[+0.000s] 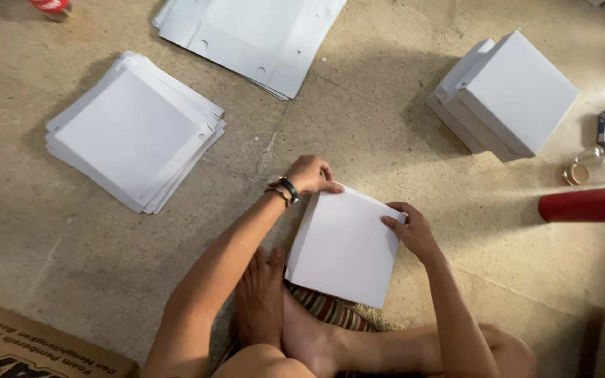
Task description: The person assembles cardboard boxes by hand, folding the sides and interlocking the tabs of flat white cardboard sheets while sitting on the floor.
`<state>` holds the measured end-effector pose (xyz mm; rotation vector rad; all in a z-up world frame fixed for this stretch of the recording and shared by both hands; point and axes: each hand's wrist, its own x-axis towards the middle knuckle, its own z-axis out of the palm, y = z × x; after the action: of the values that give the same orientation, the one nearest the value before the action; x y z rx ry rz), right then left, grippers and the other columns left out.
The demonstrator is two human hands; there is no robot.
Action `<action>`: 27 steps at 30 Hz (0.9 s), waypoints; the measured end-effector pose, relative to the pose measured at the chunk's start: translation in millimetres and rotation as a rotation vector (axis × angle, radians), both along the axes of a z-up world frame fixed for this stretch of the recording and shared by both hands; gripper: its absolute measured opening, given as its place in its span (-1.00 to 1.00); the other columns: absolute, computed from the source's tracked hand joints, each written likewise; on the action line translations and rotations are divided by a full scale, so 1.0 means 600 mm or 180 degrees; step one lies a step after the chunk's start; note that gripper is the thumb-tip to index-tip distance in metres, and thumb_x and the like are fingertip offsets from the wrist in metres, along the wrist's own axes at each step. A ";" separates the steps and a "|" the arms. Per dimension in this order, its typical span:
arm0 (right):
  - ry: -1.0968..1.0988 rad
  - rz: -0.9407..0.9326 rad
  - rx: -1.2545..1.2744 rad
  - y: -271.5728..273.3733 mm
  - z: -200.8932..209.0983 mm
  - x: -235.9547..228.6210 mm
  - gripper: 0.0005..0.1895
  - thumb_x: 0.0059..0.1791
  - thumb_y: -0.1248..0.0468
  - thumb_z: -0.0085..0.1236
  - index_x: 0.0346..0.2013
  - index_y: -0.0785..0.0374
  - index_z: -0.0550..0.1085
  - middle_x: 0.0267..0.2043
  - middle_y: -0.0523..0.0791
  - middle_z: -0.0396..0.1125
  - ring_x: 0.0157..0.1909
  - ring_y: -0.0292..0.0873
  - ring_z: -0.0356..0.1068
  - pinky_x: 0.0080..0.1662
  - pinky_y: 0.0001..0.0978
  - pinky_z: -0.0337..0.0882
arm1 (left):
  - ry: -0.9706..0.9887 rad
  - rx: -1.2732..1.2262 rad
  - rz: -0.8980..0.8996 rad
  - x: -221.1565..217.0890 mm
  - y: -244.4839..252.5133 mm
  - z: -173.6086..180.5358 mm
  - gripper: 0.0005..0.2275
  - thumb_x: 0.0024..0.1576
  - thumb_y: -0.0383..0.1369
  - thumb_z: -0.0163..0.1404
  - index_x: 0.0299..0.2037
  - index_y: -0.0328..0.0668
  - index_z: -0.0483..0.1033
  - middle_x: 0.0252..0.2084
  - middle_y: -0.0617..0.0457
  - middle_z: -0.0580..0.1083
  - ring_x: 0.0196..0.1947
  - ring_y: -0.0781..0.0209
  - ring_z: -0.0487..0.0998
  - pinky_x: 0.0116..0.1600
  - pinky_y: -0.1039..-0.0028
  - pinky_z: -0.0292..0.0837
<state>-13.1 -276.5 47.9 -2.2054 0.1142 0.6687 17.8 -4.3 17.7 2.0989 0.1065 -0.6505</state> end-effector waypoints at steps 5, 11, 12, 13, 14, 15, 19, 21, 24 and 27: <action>0.0049 0.0155 -0.0029 0.006 0.006 0.005 -0.54 -0.20 0.14 0.22 -0.07 0.25 0.41 -0.09 0.07 0.30 -0.14 0.12 0.34 -0.18 -0.12 0.37 | -0.0133 0.0369 -0.0409 0.035 -0.005 -0.045 -0.70 -0.35 -0.05 0.25 -0.53 0.00 0.57 -0.53 0.07 0.51 -0.48 0.17 0.55 -0.39 0.49 0.45; 0.0166 0.0315 -0.0043 0.015 0.026 0.012 -0.55 -0.22 0.17 0.23 -0.09 0.29 0.44 -0.10 0.11 0.32 -0.17 0.13 0.36 -0.20 -0.11 0.39 | 0.0392 -0.0147 -0.0663 0.034 0.015 0.004 -0.67 -0.39 -0.15 0.30 -0.52 -0.15 0.55 -0.59 -0.02 0.48 -0.61 0.23 0.53 -0.47 0.57 0.48; 0.0223 0.0356 -0.0042 0.016 0.029 0.015 -0.53 -0.23 0.16 0.24 -0.10 0.30 0.44 -0.10 0.12 0.32 -0.17 0.13 0.36 -0.21 -0.10 0.39 | 0.0618 -0.0401 -0.0660 0.033 0.019 0.013 -0.64 -0.40 -0.20 0.31 -0.47 -0.24 0.54 -0.57 -0.10 0.48 -0.58 0.20 0.53 -0.44 0.57 0.49; 0.0205 0.0346 -0.0031 0.013 0.020 0.021 -0.53 -0.23 0.16 0.24 -0.10 0.30 0.44 -0.10 0.12 0.32 -0.17 0.13 0.36 -0.21 -0.10 0.39 | 0.0602 -0.0387 -0.0671 0.038 0.021 -0.006 -0.64 -0.40 -0.20 0.31 -0.47 -0.24 0.54 -0.57 -0.10 0.48 -0.58 0.20 0.53 -0.44 0.57 0.49; 0.0270 0.0386 0.0016 0.010 0.011 0.026 -0.54 -0.25 0.17 0.26 -0.12 0.29 0.45 -0.14 0.09 0.33 -0.22 0.07 0.37 -0.25 -0.15 0.40 | 0.0646 -0.0406 -0.0706 0.043 0.022 -0.024 -0.65 -0.40 -0.18 0.31 -0.50 -0.21 0.54 -0.58 -0.05 0.47 -0.57 0.23 0.52 -0.44 0.58 0.48; 0.0345 0.0419 0.0058 0.005 0.002 0.030 -0.54 -0.27 0.18 0.28 -0.13 0.28 0.46 -0.17 0.06 0.33 -0.26 0.02 0.37 -0.30 -0.20 0.41 | 0.0700 -0.0431 -0.0747 0.047 0.022 -0.044 -0.66 -0.40 -0.15 0.31 -0.53 -0.17 0.54 -0.59 -0.01 0.46 -0.55 0.27 0.51 -0.43 0.60 0.47; 0.0448 0.0372 0.0229 -0.001 -0.007 0.037 -0.54 -0.27 0.21 0.29 -0.14 0.31 0.44 -0.18 0.06 0.31 -0.25 0.00 0.33 -0.29 -0.23 0.39 | 0.0942 -0.0840 -0.0563 0.032 0.033 -0.024 -0.68 -0.33 -0.17 0.27 -0.51 -0.20 0.51 -0.54 0.04 0.43 -0.47 0.31 0.45 -0.37 0.61 0.41; 0.0595 0.0269 0.0285 0.001 -0.005 0.038 -0.53 -0.28 0.24 0.31 -0.14 0.34 0.44 -0.15 0.08 0.30 -0.20 0.04 0.35 -0.24 -0.18 0.40 | 0.1096 -0.1059 -0.0492 0.026 0.036 -0.010 -0.67 -0.34 -0.20 0.29 -0.47 -0.21 0.50 -0.52 0.05 0.43 -0.45 0.31 0.46 -0.34 0.66 0.42; 0.0730 -0.0005 0.0434 0.002 0.009 0.032 -0.47 -0.30 0.25 0.33 -0.10 0.38 0.40 -0.08 0.11 0.25 -0.12 0.08 0.31 -0.16 -0.12 0.37 | 0.0837 -0.0777 -0.0693 0.039 0.026 -0.032 -0.66 -0.36 -0.17 0.30 -0.49 -0.18 0.53 -0.49 -0.03 0.47 -0.45 0.24 0.51 -0.37 0.58 0.49; 0.0862 -0.0509 0.0375 0.017 0.029 0.013 -0.64 -0.27 0.30 0.21 -0.22 0.34 0.44 -0.23 -0.06 0.34 -0.25 -0.12 0.31 -0.21 -0.36 0.31 | 0.0471 0.0053 -0.1164 0.027 0.020 0.029 -0.66 -0.33 0.01 0.12 -0.53 -0.01 0.45 -0.50 0.19 0.44 -0.60 0.37 0.40 -0.43 0.56 0.26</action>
<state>-5.1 -266.2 65.4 -1.9605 0.3762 0.8580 33.7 7.5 34.9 2.1024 -0.1950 -1.0257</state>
